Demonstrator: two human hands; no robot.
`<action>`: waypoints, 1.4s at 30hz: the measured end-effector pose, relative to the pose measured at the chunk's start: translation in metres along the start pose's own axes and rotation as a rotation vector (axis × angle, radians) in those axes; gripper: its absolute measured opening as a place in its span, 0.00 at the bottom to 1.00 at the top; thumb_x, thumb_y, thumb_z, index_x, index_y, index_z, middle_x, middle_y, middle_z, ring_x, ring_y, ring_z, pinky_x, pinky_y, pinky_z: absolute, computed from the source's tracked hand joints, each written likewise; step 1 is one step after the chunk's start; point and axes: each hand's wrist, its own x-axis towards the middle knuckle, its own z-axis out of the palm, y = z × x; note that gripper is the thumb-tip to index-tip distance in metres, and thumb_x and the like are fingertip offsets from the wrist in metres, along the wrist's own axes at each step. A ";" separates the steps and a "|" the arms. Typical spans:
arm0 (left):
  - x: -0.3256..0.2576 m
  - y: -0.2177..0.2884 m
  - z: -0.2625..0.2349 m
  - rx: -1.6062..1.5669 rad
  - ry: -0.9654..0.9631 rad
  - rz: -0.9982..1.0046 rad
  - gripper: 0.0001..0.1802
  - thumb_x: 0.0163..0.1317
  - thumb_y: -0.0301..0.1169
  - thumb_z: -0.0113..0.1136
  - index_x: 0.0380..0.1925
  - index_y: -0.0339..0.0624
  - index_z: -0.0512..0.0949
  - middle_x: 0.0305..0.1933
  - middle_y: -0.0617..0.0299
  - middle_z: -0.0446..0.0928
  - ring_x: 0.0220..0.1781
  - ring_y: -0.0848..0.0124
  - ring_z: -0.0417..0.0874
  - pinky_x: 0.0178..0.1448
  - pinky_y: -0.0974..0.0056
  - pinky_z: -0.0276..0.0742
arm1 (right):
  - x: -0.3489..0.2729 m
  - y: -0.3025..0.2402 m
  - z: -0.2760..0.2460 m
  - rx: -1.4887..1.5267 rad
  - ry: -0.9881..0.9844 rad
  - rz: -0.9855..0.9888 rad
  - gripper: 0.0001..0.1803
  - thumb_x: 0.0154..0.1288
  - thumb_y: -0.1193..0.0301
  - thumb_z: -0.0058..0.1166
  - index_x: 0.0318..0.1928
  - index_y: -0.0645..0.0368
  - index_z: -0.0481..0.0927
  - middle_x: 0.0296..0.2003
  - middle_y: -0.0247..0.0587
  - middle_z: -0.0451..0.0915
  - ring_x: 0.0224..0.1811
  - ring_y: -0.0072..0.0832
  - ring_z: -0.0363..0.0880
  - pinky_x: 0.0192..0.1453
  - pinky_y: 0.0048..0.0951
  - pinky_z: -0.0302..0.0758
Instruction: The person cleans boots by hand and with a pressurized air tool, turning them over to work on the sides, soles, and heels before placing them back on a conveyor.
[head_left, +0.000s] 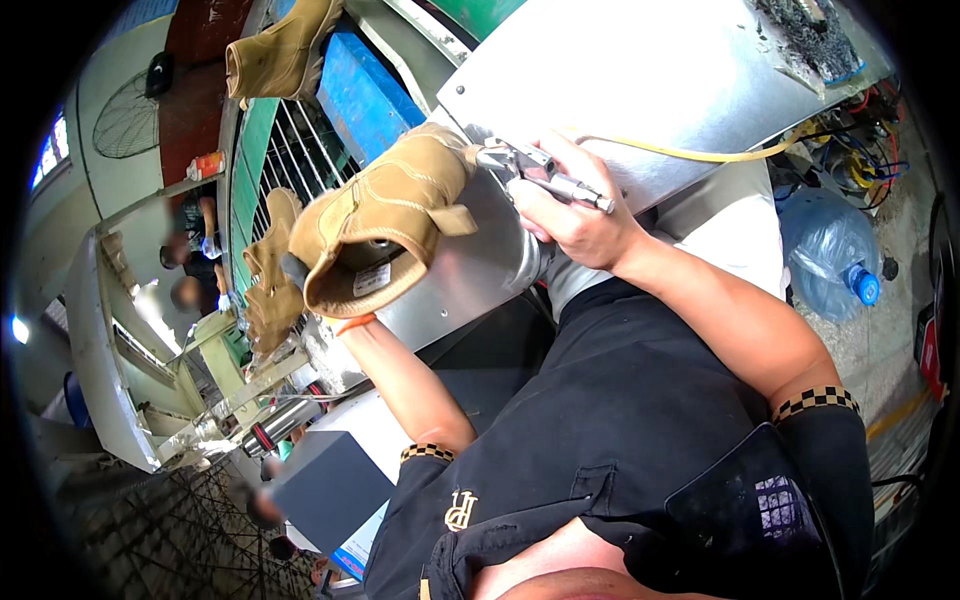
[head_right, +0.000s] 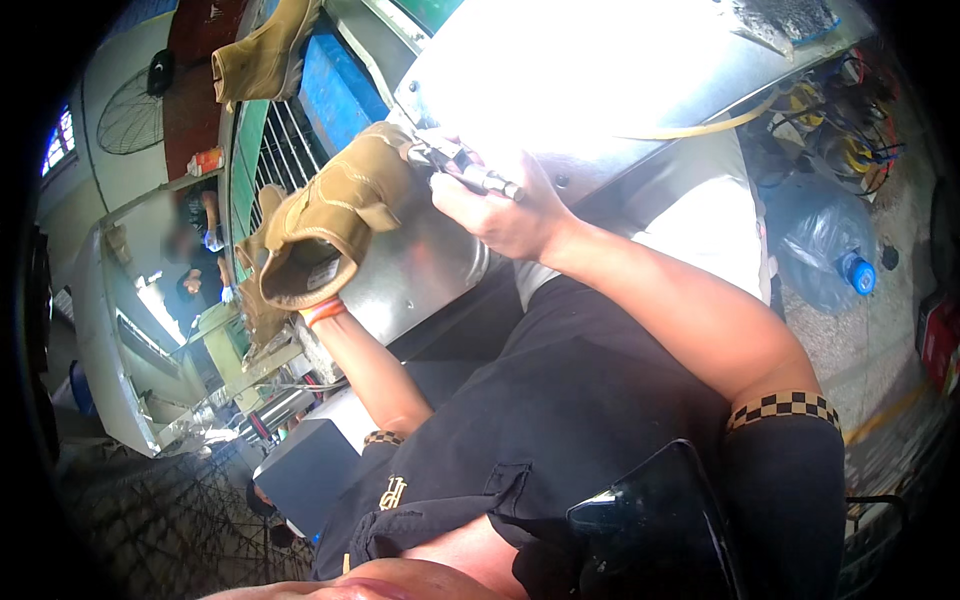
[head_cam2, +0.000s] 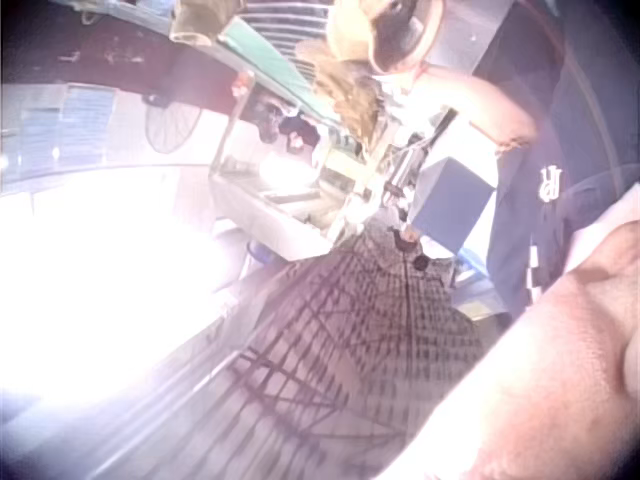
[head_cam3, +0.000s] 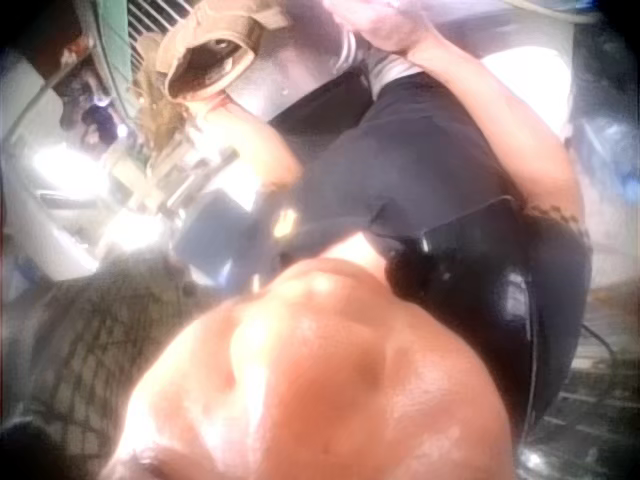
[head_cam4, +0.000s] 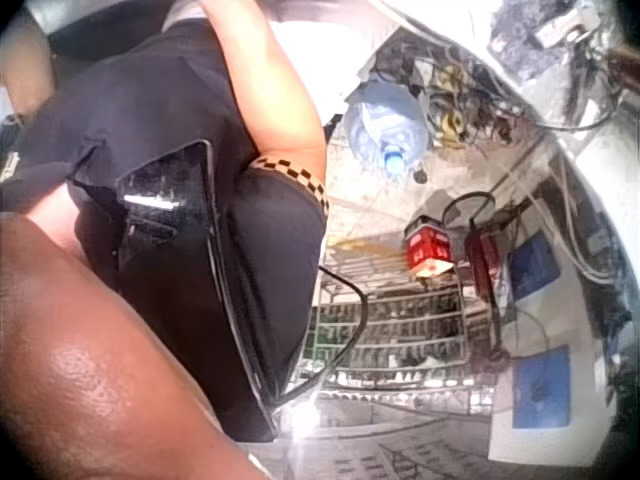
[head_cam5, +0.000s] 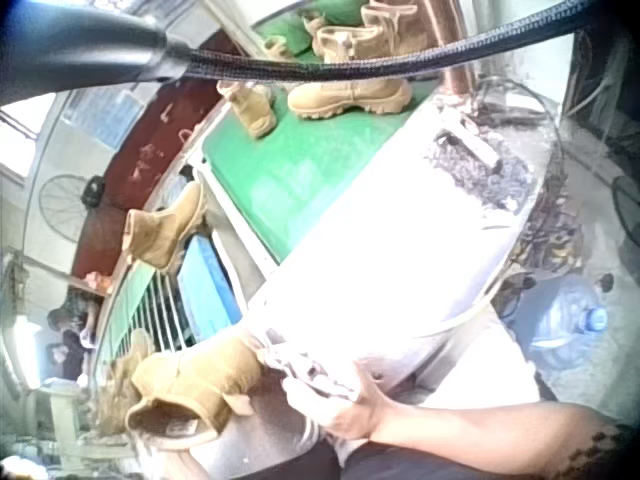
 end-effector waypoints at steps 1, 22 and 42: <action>0.000 -0.005 -0.038 0.561 -0.022 0.260 0.42 0.62 0.58 0.56 0.65 0.38 0.65 0.66 0.47 0.69 0.65 0.52 0.73 0.69 0.47 0.69 | 0.000 -0.001 0.005 0.059 0.016 0.035 0.12 0.65 0.78 0.49 0.48 0.67 0.71 0.21 0.31 0.71 0.20 0.16 0.68 0.25 0.21 0.65; -0.186 -0.059 0.021 0.140 0.269 -0.503 0.40 0.65 0.64 0.47 0.66 0.48 0.64 0.59 0.55 0.74 0.50 0.57 0.81 0.29 0.68 0.83 | -0.007 0.006 0.014 -0.062 0.017 0.128 0.20 0.58 0.73 0.53 0.53 0.61 0.74 0.24 0.30 0.71 0.25 0.15 0.65 0.30 0.23 0.65; -0.199 -0.078 0.116 -0.270 -0.029 -0.571 0.38 0.70 0.56 0.46 0.69 0.39 0.59 0.67 0.48 0.67 0.64 0.49 0.74 0.61 0.54 0.80 | -0.055 -0.035 -0.031 -0.164 -0.090 0.119 0.18 0.57 0.71 0.52 0.49 0.64 0.75 0.23 0.31 0.73 0.25 0.17 0.66 0.33 0.23 0.67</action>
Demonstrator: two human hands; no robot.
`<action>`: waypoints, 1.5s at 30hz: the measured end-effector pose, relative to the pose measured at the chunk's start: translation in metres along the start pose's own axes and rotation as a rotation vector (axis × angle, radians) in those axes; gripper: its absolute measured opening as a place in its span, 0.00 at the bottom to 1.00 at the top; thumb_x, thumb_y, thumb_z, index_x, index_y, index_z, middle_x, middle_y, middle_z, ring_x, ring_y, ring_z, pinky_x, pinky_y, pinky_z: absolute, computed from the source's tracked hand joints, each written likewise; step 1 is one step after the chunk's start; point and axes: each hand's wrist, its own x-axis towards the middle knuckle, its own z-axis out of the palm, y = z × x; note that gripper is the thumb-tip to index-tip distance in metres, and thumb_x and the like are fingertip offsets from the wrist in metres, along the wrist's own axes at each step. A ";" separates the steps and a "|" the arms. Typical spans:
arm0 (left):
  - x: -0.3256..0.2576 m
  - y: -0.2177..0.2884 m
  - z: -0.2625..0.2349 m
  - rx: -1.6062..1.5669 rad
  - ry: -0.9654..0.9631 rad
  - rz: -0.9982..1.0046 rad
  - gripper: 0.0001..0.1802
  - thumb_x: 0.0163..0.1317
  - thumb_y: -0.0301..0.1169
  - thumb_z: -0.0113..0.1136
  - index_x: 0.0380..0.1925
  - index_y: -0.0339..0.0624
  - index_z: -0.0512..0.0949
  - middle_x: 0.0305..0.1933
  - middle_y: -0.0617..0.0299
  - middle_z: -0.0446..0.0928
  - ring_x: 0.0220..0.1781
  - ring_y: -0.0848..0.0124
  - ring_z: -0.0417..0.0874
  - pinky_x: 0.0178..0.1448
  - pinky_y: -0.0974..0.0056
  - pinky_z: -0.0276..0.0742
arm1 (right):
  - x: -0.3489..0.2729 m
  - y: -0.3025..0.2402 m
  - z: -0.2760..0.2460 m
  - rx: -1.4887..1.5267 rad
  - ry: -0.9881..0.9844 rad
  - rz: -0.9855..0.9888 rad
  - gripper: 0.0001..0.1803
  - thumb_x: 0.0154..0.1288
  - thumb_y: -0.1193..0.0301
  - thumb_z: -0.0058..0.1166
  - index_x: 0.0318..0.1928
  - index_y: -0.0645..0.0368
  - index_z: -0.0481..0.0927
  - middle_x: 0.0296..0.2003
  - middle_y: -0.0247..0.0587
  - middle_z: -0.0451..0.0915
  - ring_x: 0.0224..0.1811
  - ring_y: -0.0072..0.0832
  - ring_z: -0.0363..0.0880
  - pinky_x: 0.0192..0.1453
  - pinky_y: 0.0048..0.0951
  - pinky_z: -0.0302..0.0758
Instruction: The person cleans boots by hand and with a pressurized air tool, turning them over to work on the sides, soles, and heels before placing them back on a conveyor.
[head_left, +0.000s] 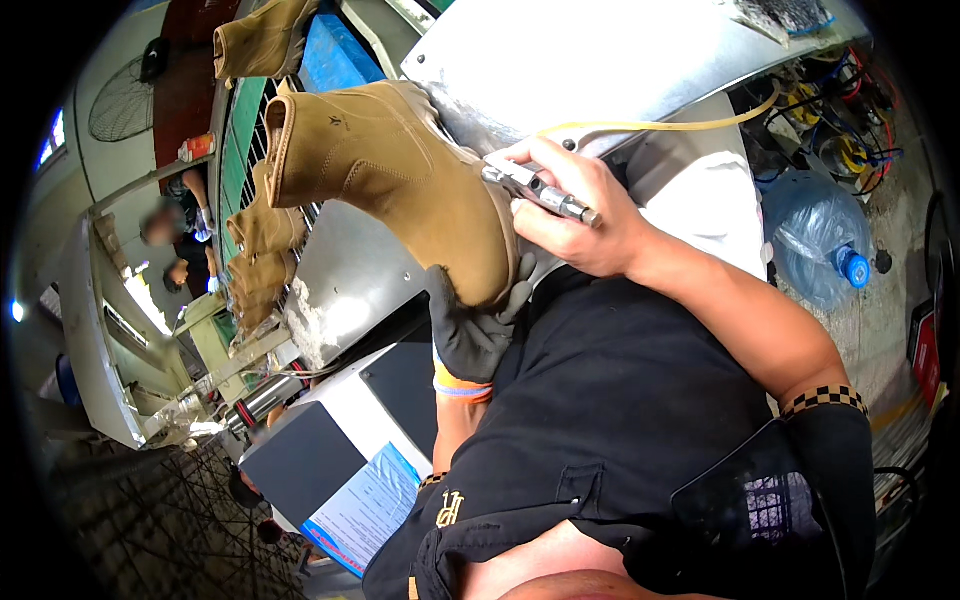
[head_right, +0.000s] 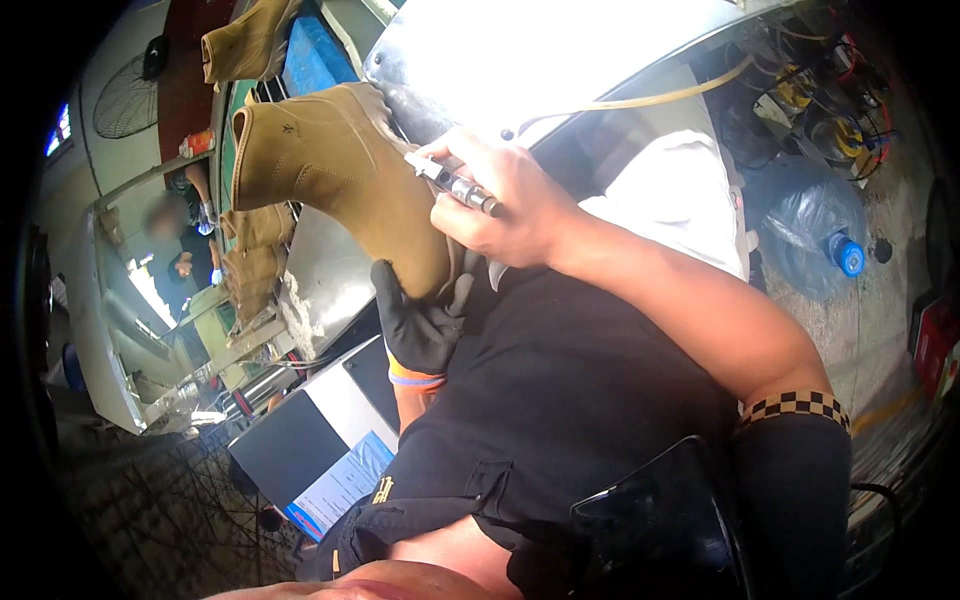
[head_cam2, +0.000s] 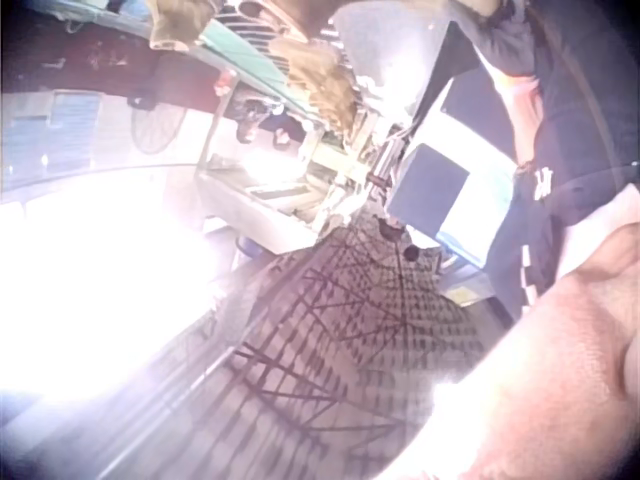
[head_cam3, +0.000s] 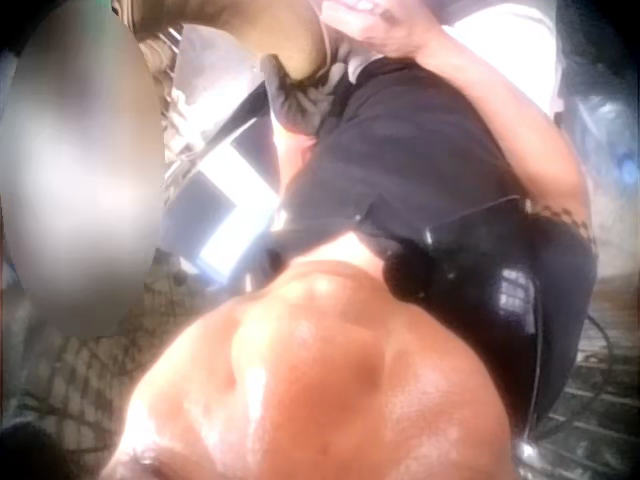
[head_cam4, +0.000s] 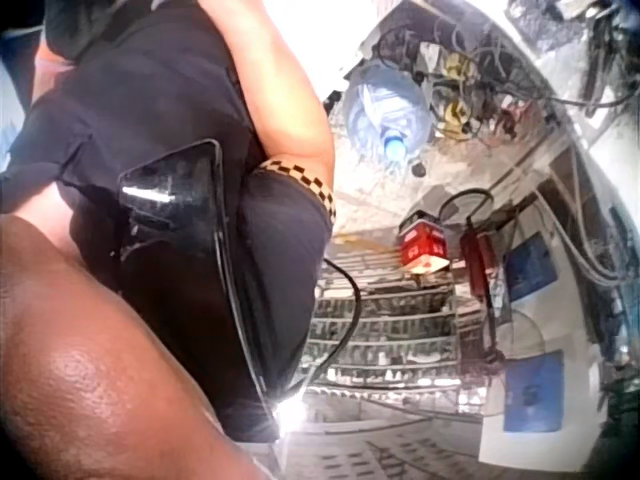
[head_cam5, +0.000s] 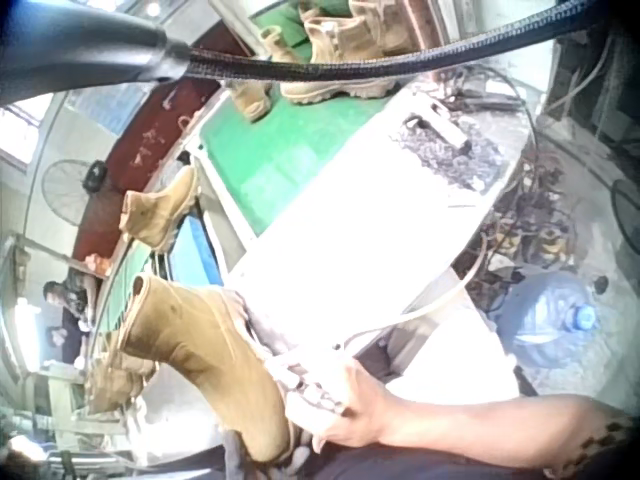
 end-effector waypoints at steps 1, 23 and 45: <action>0.001 -0.002 0.004 -0.046 -0.019 -0.011 0.38 0.71 0.56 0.44 0.69 0.37 0.58 0.68 0.45 0.66 0.66 0.48 0.72 0.64 0.52 0.77 | -0.004 -0.005 -0.006 0.012 -0.009 0.022 0.18 0.57 0.71 0.53 0.49 0.64 0.75 0.24 0.32 0.73 0.26 0.17 0.66 0.33 0.23 0.66; 0.098 -0.004 0.128 -0.834 -0.290 -0.697 0.34 0.69 0.44 0.49 0.72 0.51 0.54 0.72 0.70 0.61 0.68 0.78 0.66 0.73 0.36 0.56 | 0.002 -0.111 -0.089 -0.131 0.184 0.281 0.16 0.62 0.75 0.51 0.52 0.62 0.76 0.18 0.29 0.70 0.15 0.14 0.64 0.19 0.20 0.59; 0.173 0.007 0.126 0.466 -0.874 0.044 0.31 0.62 0.44 0.57 0.61 0.39 0.66 0.63 0.49 0.70 0.65 0.59 0.72 0.69 0.56 0.66 | 0.003 -0.023 -0.063 -0.656 0.378 -0.225 0.27 0.54 0.80 0.54 0.57 0.65 0.70 0.27 0.45 0.80 0.27 0.30 0.80 0.34 0.25 0.74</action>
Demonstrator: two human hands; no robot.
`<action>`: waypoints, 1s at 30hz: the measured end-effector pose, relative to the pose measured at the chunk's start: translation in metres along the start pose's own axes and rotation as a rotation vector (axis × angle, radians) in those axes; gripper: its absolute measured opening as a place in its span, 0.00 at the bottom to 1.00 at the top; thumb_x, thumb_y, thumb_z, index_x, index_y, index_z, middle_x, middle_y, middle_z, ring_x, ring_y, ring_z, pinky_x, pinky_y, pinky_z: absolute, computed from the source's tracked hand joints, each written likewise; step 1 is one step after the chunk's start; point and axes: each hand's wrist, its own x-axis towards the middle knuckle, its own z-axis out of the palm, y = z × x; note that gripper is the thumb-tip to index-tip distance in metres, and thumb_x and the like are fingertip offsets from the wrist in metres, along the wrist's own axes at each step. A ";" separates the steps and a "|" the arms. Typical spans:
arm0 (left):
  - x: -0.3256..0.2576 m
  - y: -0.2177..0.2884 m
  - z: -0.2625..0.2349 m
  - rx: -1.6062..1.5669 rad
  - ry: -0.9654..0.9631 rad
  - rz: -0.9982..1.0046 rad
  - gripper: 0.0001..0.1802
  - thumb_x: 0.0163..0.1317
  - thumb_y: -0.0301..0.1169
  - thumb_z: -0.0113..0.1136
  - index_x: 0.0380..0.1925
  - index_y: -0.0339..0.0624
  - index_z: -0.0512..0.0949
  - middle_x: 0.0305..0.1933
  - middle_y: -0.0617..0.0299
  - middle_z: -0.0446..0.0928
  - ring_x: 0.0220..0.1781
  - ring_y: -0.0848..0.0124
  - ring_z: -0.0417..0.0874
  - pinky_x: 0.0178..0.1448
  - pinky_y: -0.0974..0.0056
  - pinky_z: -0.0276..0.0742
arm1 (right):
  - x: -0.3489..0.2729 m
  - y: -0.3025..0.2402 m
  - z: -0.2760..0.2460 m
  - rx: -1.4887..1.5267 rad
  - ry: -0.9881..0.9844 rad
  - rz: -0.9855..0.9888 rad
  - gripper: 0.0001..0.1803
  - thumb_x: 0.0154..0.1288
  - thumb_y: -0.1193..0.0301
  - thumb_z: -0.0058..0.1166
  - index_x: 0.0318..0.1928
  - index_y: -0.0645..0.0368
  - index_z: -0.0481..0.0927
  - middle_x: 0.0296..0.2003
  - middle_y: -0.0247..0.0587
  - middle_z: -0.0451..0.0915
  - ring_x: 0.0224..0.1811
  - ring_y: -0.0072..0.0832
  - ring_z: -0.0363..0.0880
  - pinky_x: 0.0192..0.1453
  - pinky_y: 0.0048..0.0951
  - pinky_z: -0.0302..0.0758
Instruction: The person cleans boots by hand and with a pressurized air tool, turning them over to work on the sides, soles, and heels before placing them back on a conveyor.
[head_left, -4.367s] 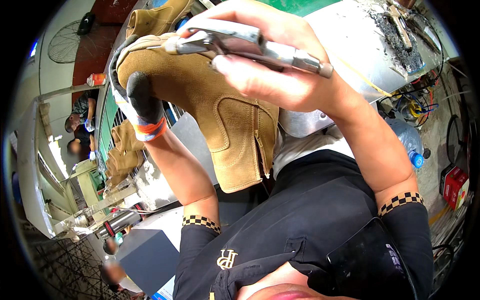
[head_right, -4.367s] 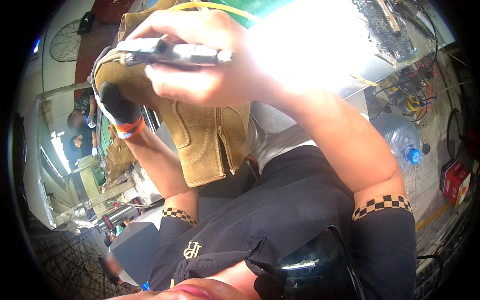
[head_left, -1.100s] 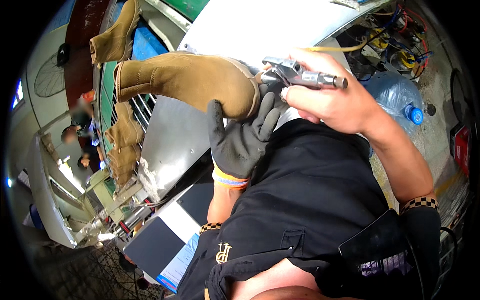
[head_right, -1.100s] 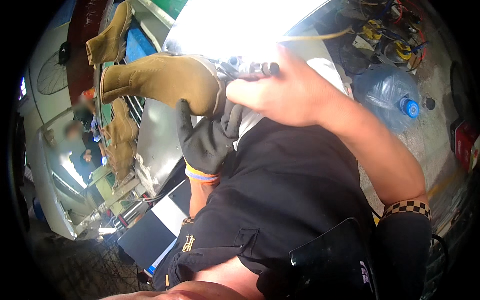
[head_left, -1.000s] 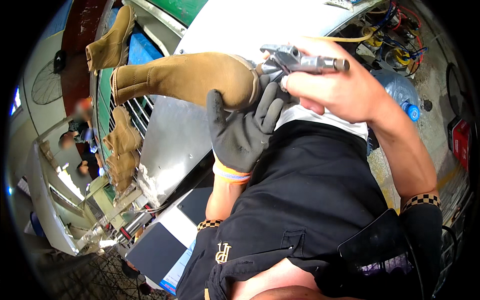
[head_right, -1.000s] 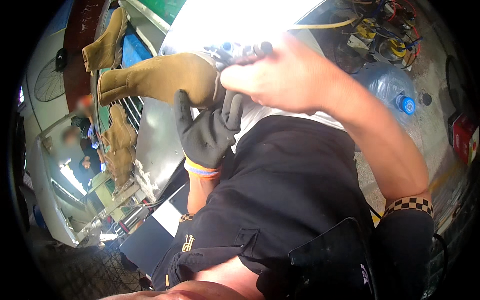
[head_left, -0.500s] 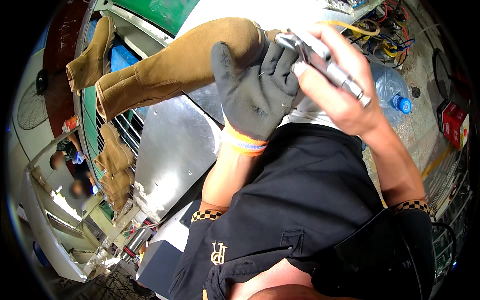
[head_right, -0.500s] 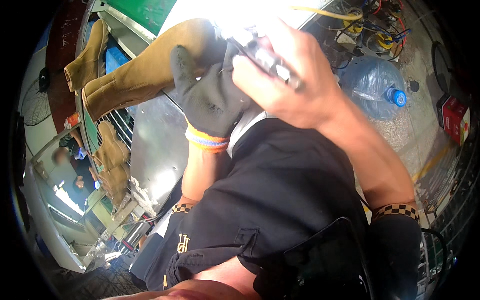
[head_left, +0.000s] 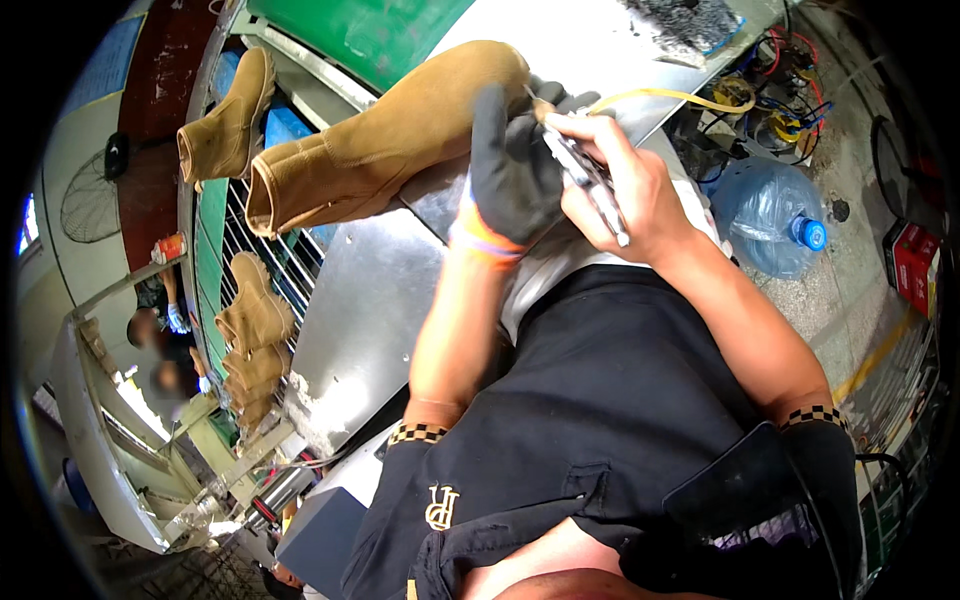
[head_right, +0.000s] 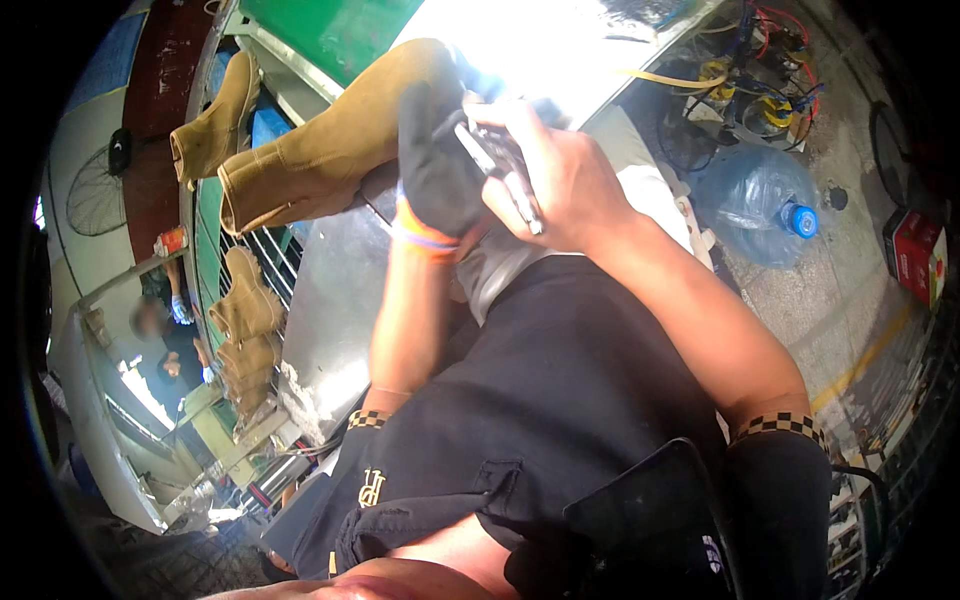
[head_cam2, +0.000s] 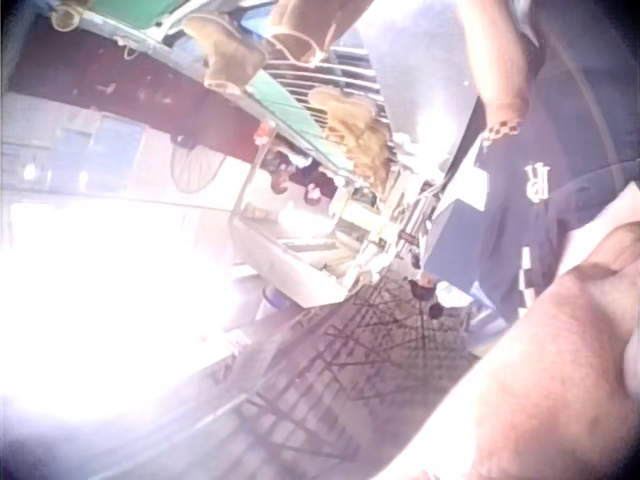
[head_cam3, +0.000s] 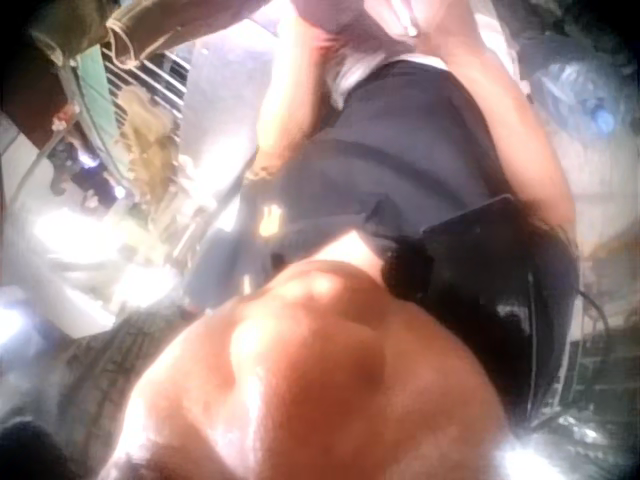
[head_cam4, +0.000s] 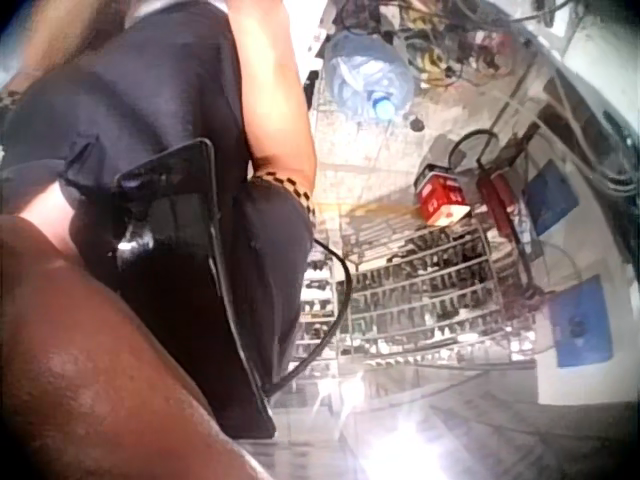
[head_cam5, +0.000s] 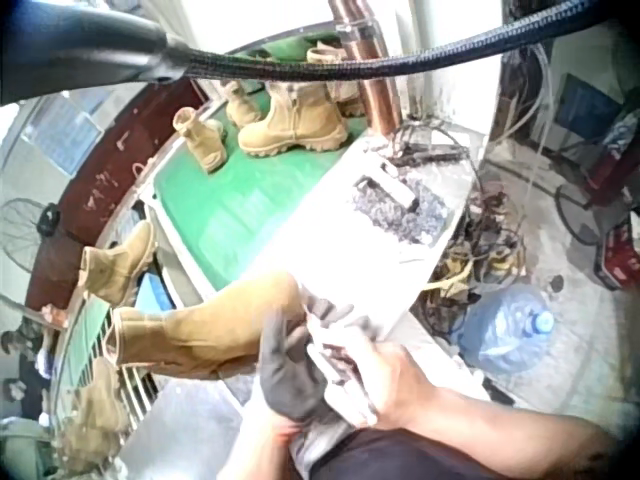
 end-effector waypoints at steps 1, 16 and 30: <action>-0.013 0.016 -0.013 0.516 -0.012 0.026 0.32 0.59 0.36 0.61 0.62 0.37 0.66 0.64 0.49 0.71 0.65 0.61 0.73 0.68 0.58 0.67 | 0.005 0.007 0.001 0.059 0.068 -0.022 0.26 0.55 0.78 0.54 0.57 0.63 0.71 0.27 0.43 0.79 0.26 0.27 0.78 0.34 0.26 0.74; -0.061 0.186 -0.052 1.596 0.194 0.293 0.20 0.53 0.26 0.55 0.47 0.32 0.82 0.47 0.53 0.82 0.49 0.62 0.81 0.58 0.62 0.73 | 0.099 0.068 -0.026 0.529 -0.059 0.156 0.17 0.65 0.72 0.53 0.53 0.64 0.73 0.28 0.37 0.80 0.28 0.21 0.81 0.33 0.23 0.78; 0.257 0.177 -0.160 0.313 0.195 0.552 0.16 0.71 0.35 0.50 0.53 0.38 0.75 0.53 0.55 0.79 0.50 0.64 0.81 0.54 0.61 0.79 | 0.105 0.091 -0.026 0.443 0.046 0.257 0.19 0.65 0.71 0.52 0.56 0.62 0.72 0.34 0.37 0.78 0.34 0.22 0.79 0.40 0.27 0.79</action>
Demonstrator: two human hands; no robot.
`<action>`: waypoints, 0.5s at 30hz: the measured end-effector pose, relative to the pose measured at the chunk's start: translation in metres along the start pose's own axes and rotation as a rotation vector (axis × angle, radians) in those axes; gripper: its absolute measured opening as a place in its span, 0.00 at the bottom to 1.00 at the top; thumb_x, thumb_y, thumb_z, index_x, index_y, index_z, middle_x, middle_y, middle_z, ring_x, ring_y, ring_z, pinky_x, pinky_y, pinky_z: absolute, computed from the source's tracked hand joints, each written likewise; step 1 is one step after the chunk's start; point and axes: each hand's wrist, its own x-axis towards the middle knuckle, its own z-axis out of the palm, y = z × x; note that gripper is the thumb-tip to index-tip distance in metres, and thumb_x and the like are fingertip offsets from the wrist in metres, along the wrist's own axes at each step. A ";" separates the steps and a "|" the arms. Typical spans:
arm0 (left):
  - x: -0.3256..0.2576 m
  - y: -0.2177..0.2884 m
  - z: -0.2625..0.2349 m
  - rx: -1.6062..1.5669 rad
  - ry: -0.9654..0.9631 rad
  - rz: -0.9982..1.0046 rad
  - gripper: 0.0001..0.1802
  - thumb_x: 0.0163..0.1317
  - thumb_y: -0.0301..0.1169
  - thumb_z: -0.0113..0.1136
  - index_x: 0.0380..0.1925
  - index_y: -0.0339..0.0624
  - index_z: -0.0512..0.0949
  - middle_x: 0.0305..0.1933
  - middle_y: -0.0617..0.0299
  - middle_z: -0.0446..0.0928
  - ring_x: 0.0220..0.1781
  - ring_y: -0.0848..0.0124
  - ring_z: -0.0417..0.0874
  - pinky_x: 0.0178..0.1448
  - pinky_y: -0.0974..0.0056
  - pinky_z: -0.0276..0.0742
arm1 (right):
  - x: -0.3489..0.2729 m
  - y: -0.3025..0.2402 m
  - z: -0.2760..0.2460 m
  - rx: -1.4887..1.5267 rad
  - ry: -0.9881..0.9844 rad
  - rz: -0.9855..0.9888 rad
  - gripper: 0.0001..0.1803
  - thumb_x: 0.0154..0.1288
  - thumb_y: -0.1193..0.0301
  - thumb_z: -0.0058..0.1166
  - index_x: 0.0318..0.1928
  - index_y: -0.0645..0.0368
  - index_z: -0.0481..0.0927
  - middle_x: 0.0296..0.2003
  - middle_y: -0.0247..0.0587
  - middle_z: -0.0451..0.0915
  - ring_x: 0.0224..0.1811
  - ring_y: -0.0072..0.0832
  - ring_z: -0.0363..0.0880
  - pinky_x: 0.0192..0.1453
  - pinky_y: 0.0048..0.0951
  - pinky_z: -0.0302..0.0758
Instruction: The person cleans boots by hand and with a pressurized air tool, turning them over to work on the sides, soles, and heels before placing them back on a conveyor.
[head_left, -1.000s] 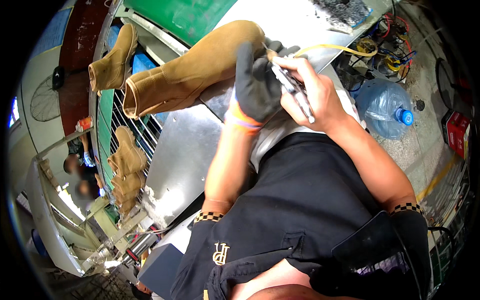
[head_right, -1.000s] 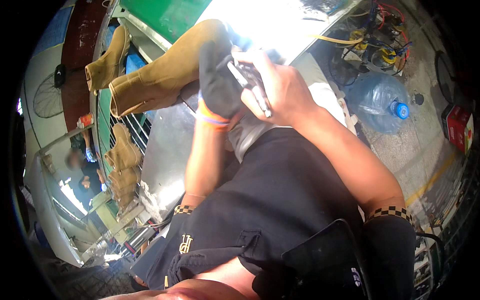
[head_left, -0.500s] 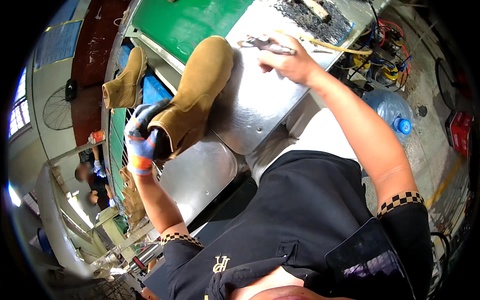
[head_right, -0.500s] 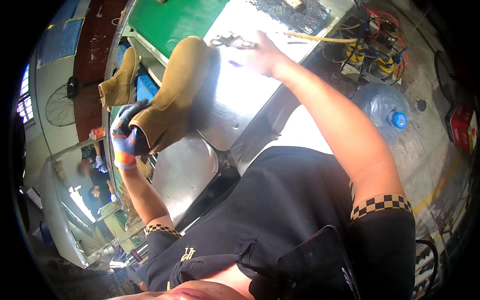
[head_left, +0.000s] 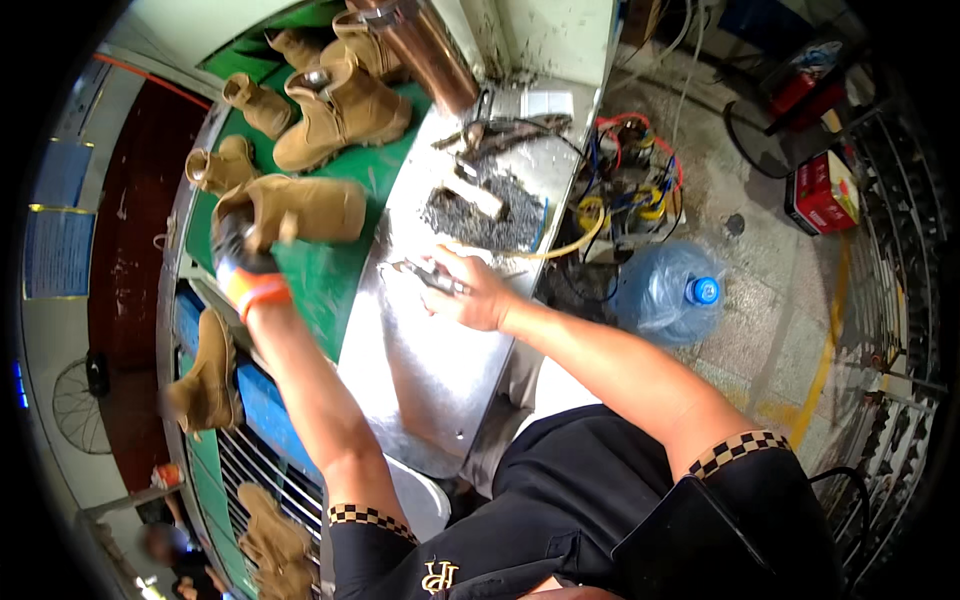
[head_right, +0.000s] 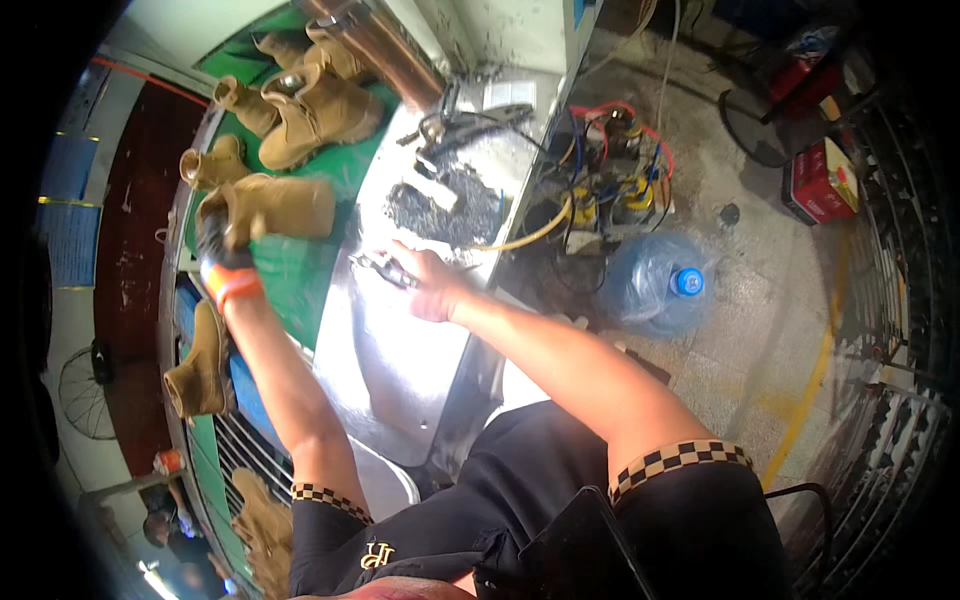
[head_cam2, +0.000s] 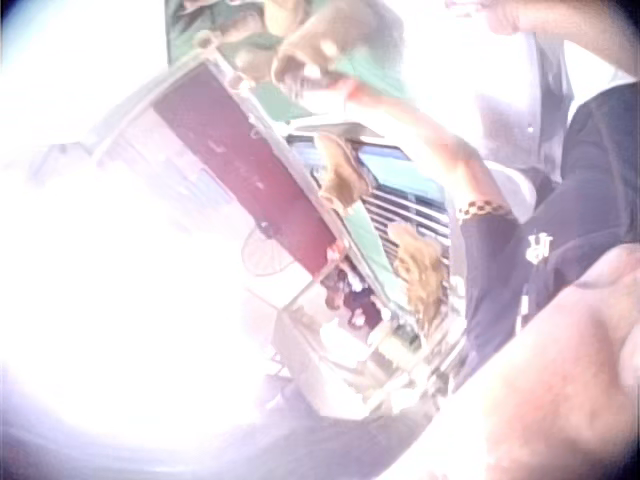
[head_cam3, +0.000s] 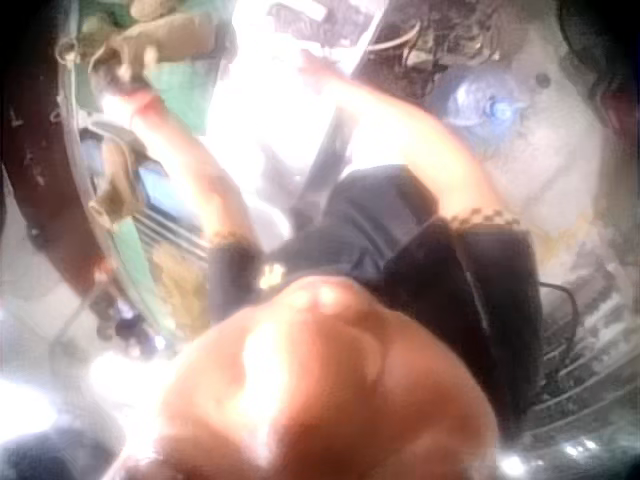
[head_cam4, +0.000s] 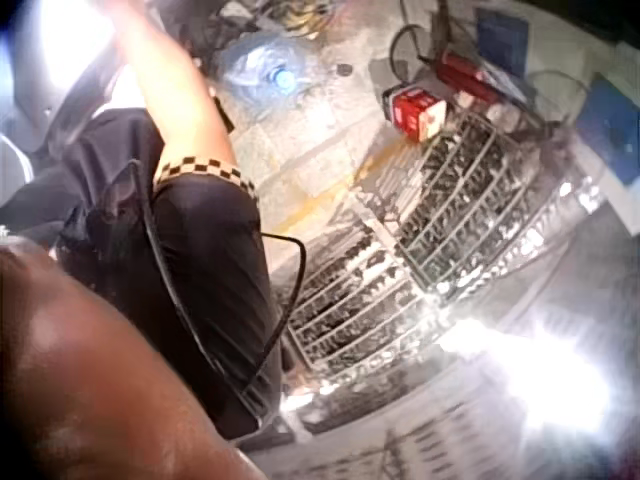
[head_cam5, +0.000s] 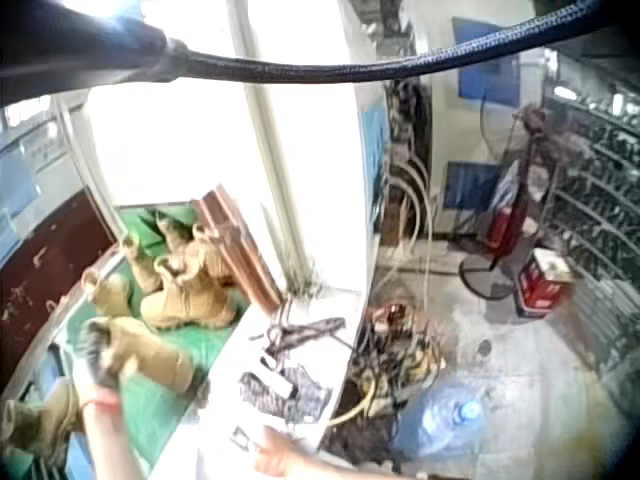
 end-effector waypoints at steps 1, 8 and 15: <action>0.007 -0.020 0.053 0.125 0.009 0.049 0.15 0.70 0.34 0.52 0.53 0.39 0.76 0.53 0.55 0.79 0.50 0.64 0.81 0.53 0.62 0.79 | 0.000 0.003 -0.011 -0.015 0.043 -0.003 0.21 0.64 0.72 0.51 0.57 0.61 0.71 0.34 0.36 0.78 0.33 0.22 0.79 0.39 0.27 0.79; -0.036 0.019 0.042 0.218 0.012 -0.199 0.25 0.65 0.32 0.62 0.60 0.35 0.71 0.57 0.51 0.75 0.56 0.60 0.80 0.59 0.59 0.77 | -0.004 -0.018 0.006 0.094 0.162 0.199 0.24 0.59 0.67 0.57 0.57 0.59 0.73 0.37 0.36 0.80 0.34 0.23 0.80 0.35 0.25 0.77; -0.249 0.189 -0.291 1.601 0.392 -0.110 0.34 0.62 0.44 0.64 0.62 0.35 0.71 0.63 0.46 0.73 0.65 0.53 0.73 0.70 0.59 0.64 | -0.005 -0.026 0.023 0.165 0.186 0.038 0.18 0.61 0.71 0.53 0.53 0.61 0.76 0.29 0.38 0.81 0.29 0.22 0.80 0.31 0.25 0.77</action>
